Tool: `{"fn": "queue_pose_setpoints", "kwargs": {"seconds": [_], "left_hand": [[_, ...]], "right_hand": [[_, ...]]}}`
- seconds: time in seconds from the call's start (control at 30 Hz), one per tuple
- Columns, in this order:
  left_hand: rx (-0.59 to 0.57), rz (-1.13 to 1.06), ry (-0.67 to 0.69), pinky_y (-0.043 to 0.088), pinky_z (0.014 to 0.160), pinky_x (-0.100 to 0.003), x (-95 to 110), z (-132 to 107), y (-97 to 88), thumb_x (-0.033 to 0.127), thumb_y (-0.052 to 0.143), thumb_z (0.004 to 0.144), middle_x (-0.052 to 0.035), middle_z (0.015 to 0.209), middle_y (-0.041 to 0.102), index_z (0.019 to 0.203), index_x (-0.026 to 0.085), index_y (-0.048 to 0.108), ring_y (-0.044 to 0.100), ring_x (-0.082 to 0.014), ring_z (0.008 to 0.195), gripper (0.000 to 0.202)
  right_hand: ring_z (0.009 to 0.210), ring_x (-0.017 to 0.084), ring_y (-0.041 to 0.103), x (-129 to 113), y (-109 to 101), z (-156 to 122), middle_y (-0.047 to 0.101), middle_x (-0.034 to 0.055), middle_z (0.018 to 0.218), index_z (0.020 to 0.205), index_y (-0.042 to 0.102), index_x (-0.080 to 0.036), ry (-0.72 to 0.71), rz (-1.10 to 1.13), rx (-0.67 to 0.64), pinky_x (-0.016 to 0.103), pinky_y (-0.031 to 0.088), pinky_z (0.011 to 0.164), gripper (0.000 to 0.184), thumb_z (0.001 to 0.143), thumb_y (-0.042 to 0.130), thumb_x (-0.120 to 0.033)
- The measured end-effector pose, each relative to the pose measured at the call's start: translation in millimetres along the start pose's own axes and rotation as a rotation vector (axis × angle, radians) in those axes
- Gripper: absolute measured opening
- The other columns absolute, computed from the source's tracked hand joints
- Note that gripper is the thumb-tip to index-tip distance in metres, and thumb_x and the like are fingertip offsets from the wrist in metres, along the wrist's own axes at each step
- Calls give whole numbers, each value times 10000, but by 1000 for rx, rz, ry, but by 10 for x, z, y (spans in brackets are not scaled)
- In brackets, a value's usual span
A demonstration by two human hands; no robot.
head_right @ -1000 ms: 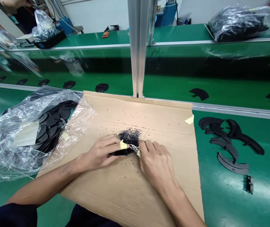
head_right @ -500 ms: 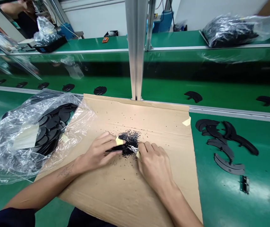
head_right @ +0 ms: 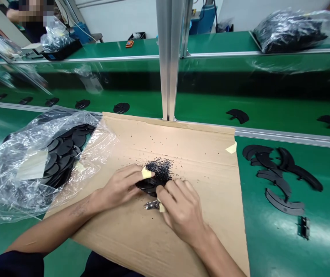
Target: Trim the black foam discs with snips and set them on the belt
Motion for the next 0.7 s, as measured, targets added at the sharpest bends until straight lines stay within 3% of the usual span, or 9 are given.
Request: {"fn": "queue_pose_setpoints", "kwargs": {"seconds": [0.1,0.27,0.4,0.53,0.7], "left_hand": [[-40,128,36,595,785,-328,-12,-16,26,-1,495,904,-98,1074,678,1189,175,626,656,-187,944,360],[104,-188,-36,600,792,-306,-123,5,-144,47,551,916,-106,1062,692,1217,167,647,678,-181,975,338],[132,-318,-74,597,767,-284,-151,33,-178,53,595,904,-97,1017,713,1182,171,684,693,-171,935,314],[121,-349,-22,600,802,-305,-90,36,-138,37,569,912,-113,1030,712,1166,160,691,698,-175,957,308],[130,-316,-2,600,802,-320,-88,19,-107,32,561,916,-99,1027,711,1174,181,683,691,-176,967,322]], "right_hand": [[661,185,490,-7,-2,5,590,36,762,1027,582,-190,18,52,-16,324,356,597,195,892,493,-79],[791,219,555,192,-119,41,585,77,937,1177,468,-181,167,134,70,340,458,654,376,857,649,-256],[885,249,547,300,-15,47,565,113,1015,1142,507,-184,180,31,-54,356,477,697,267,879,549,-173],[987,310,520,310,45,44,590,130,1039,1221,511,-188,124,-201,-112,477,457,850,345,879,499,-144],[898,283,542,301,103,17,620,132,1024,1268,490,-159,96,-194,-187,385,451,736,386,884,461,-123]]}}
Point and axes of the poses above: each hand's wrist, its own z-axis towards the middle knuckle, its own y-axis out of the palm, x = y × z, the point moved 9 cm from there along z, towards the middle knuckle
